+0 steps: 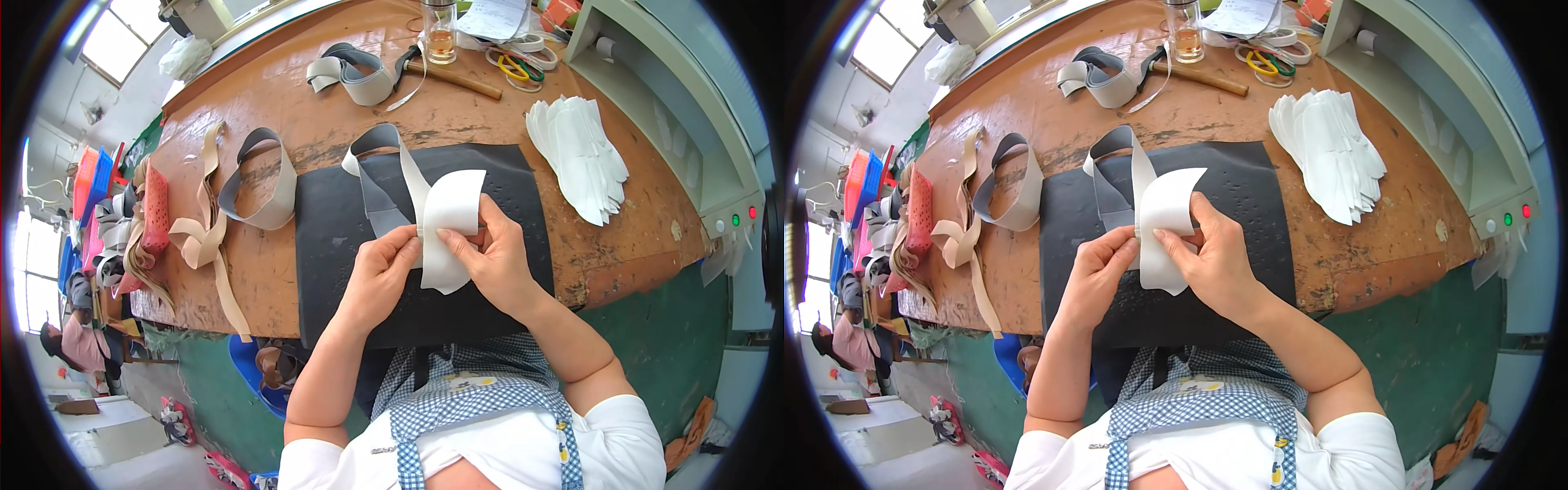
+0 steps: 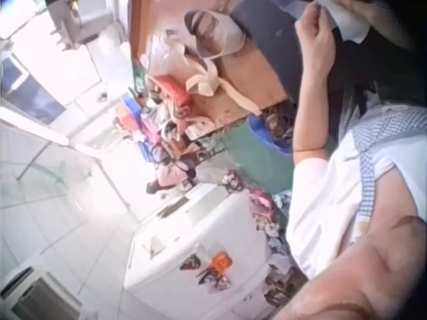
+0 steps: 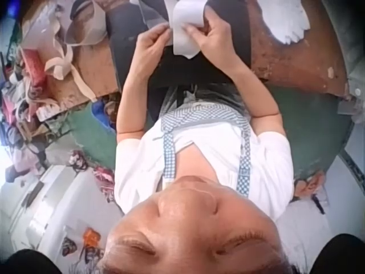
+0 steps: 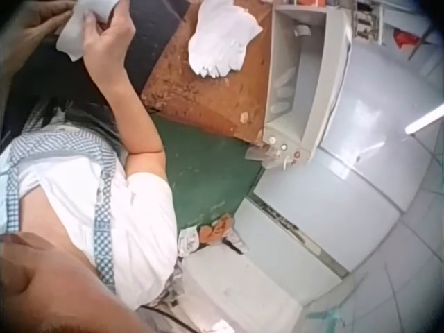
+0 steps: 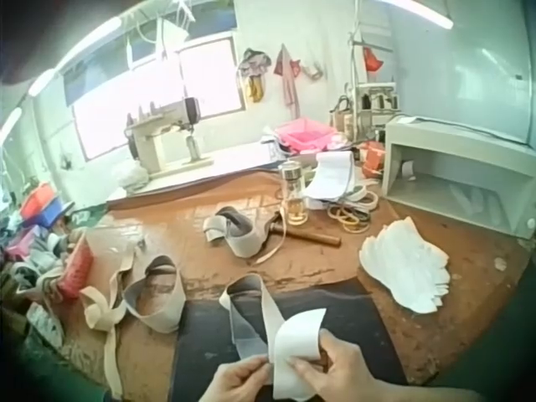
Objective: Assembling and lining various shoe upper components at a workshop bench.
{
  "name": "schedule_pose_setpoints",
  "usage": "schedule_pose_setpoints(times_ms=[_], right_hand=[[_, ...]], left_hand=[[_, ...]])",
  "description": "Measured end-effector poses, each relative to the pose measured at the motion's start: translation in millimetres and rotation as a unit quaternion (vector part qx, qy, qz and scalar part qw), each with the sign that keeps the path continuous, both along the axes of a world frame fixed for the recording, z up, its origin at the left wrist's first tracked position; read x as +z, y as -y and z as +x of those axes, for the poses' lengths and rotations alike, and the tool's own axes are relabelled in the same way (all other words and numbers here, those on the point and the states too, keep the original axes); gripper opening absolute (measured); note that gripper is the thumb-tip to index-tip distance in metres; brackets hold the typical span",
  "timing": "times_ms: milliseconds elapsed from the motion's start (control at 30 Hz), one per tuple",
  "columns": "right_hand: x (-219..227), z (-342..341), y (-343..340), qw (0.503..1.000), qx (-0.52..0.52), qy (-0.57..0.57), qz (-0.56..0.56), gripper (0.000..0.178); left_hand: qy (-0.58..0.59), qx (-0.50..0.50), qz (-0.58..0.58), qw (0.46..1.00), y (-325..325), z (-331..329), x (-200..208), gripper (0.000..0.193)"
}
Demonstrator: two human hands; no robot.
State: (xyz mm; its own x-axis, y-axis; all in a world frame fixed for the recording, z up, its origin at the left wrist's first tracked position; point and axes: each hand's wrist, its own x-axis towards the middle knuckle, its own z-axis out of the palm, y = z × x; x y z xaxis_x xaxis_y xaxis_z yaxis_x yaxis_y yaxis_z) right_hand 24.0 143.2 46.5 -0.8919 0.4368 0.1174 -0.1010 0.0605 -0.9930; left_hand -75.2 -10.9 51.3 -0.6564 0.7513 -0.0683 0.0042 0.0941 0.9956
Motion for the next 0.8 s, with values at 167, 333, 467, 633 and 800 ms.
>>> schedule_pose_setpoints(times_ms=[167,333,467,633,800], right_hand=[[-2,-2,6,1.000,-0.004,0.001,0.002,0.026],[-7,-4,11,0.998,-0.018,-0.024,0.054,0.028],[9,-3,5,0.999,0.001,0.002,0.035,0.025],[6,-13,-12,0.998,0.015,0.048,0.046,0.018],[-1,-17,-16,0.999,0.025,0.034,0.025,0.020]], left_hand=[[0.022,-0.006,-0.021,1.000,7,-1,2,0.031],[0.029,0.024,-0.033,0.999,7,3,3,0.027],[0.067,0.045,-0.049,0.996,13,1,-3,0.027],[0.096,0.060,-0.006,0.994,17,0,-5,0.028],[0.094,0.067,-0.013,0.993,20,-4,-7,0.028]])
